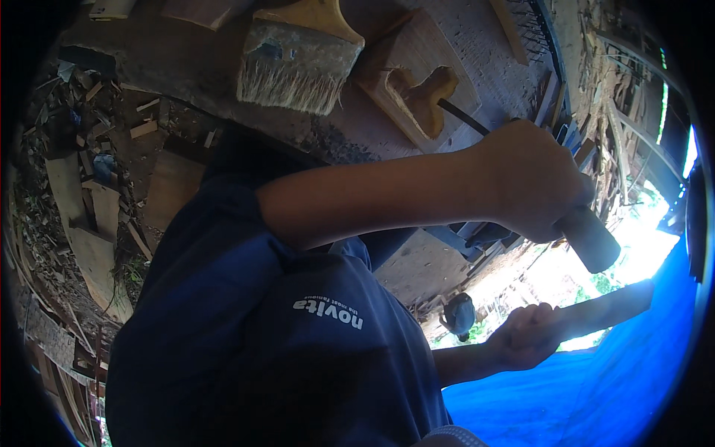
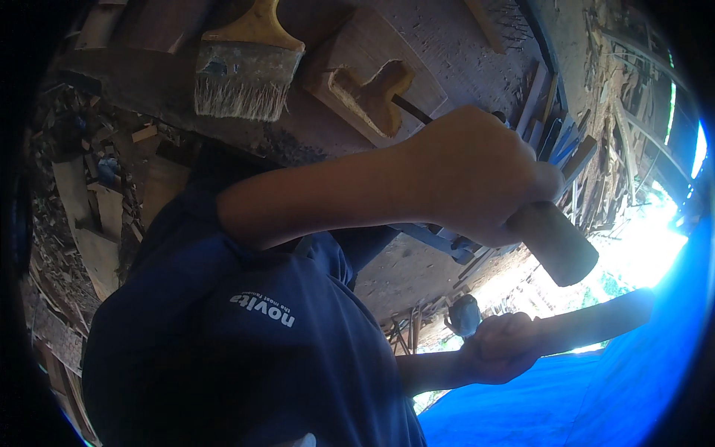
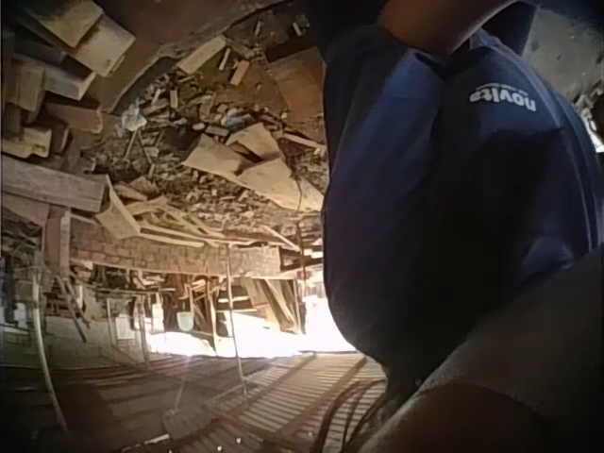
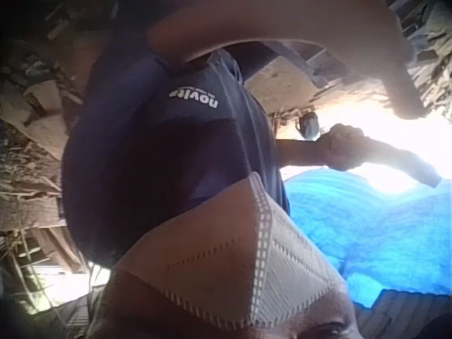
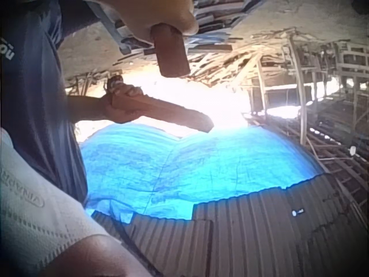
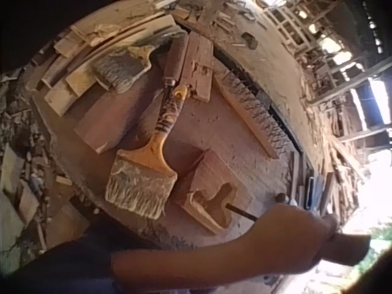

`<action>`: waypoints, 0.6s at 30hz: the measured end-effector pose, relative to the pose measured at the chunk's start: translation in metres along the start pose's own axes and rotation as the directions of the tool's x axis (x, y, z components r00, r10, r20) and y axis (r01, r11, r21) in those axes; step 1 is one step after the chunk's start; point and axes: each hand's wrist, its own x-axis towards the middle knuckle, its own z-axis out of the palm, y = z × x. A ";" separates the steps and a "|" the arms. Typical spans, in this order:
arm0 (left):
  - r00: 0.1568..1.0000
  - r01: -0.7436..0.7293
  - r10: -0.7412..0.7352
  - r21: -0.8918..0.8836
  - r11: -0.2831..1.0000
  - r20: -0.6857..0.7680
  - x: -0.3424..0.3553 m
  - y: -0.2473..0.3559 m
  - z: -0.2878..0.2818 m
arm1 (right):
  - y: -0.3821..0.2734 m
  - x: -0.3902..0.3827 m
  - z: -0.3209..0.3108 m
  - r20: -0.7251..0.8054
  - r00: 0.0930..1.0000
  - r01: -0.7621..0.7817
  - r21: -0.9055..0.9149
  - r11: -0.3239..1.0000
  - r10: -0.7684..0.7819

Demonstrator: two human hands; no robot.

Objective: Using a hammer and chisel to carve or shape a piece of wood on a workbench.

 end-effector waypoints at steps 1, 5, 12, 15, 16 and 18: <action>0.997 0.018 -0.018 -0.007 1.000 0.081 0.001 0.000 0.000 | -0.004 -0.001 -0.001 -0.021 0.970 -0.227 0.288 0.930 0.243; 0.993 -0.033 0.029 0.032 0.999 0.116 -0.001 -0.002 0.002 | 0.004 -0.001 -0.016 0.141 0.980 -0.165 0.200 0.966 0.138; 0.998 -0.013 0.018 0.070 0.997 -0.068 0.002 -0.004 0.012 | 0.006 0.003 -0.029 -0.205 0.974 -0.031 0.295 0.955 0.095; 0.980 -0.055 0.072 0.100 0.993 -0.185 -0.006 -0.011 0.024 | -0.015 0.012 -0.057 -0.222 0.957 0.041 0.740 0.671 0.187; 0.970 -0.085 0.108 0.112 0.990 -0.219 -0.007 -0.013 0.028 | -0.019 0.014 -0.068 -0.132 0.988 0.051 0.761 0.647 0.076; 0.975 -0.075 0.100 0.129 0.989 -0.201 -0.006 -0.013 0.030 | -0.031 0.018 -0.065 -0.041 0.998 0.057 0.780 0.624 -0.039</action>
